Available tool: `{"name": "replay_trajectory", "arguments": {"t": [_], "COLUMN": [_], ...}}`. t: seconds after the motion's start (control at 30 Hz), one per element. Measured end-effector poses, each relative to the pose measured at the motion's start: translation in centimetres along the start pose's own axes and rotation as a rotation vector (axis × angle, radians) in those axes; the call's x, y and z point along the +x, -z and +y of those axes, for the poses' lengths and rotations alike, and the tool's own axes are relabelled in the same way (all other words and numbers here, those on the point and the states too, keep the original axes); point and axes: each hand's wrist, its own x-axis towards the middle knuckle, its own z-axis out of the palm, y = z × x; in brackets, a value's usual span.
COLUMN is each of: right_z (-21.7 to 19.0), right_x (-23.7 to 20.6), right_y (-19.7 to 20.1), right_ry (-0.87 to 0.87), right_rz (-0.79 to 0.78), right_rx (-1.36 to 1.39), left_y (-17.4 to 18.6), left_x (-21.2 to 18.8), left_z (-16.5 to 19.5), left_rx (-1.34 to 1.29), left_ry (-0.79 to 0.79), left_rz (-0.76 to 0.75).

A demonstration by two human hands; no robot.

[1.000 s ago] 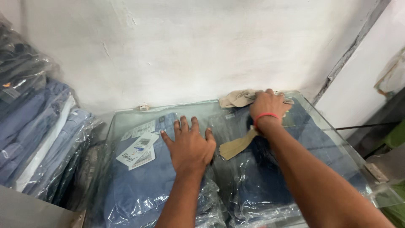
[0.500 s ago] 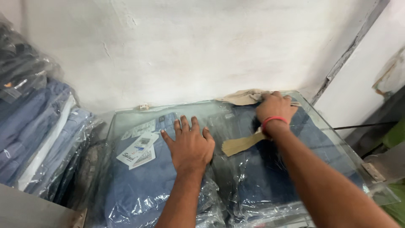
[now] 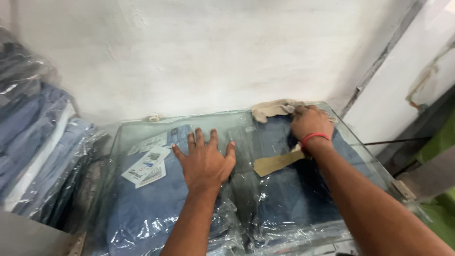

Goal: The person wipes a glass shelf with a cloth, moving from the upper empty shelf to the lower shelf that holds packaged jeans. The person uses both hands to wipe the glass surface thoroughly.

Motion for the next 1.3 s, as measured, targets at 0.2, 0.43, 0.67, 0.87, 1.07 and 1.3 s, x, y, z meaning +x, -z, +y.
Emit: {"name": "replay_trajectory", "arguments": {"t": [0.2,0.43,0.67,0.87,1.07,1.3], "right_z": [-1.2,-5.1,-0.2,4.2,3.7,4.0], "right_x": [-1.5,-4.2,-1.2,-0.4,-0.8,0.4], "right_y": [-0.6,-1.0,0.3,1.7,1.0,0.7], "right_ry": [0.453,0.365,0.303,-0.078,0.463,0.084], "right_rz": [0.003,-0.043,-0.108,-0.017,-0.103,-0.021], "right_rx": [0.147,0.154,0.097,-0.066,0.141,0.097], "left_y": [-0.2,-3.8,-5.0,-3.8,-2.9,-4.1], "left_x": [0.1,0.9,1.5,0.8,0.2,-0.4], "left_z": [0.2,6.2,5.9,6.4,9.6,13.2], "left_rx": [0.064,-0.022,-0.057,-0.026,-0.046,-0.058], "left_ry": [0.008,0.029,-0.145,-0.171,-0.001,-0.099], "left_rz": [-0.002,0.139,0.054,0.061,-0.038,0.015]}}
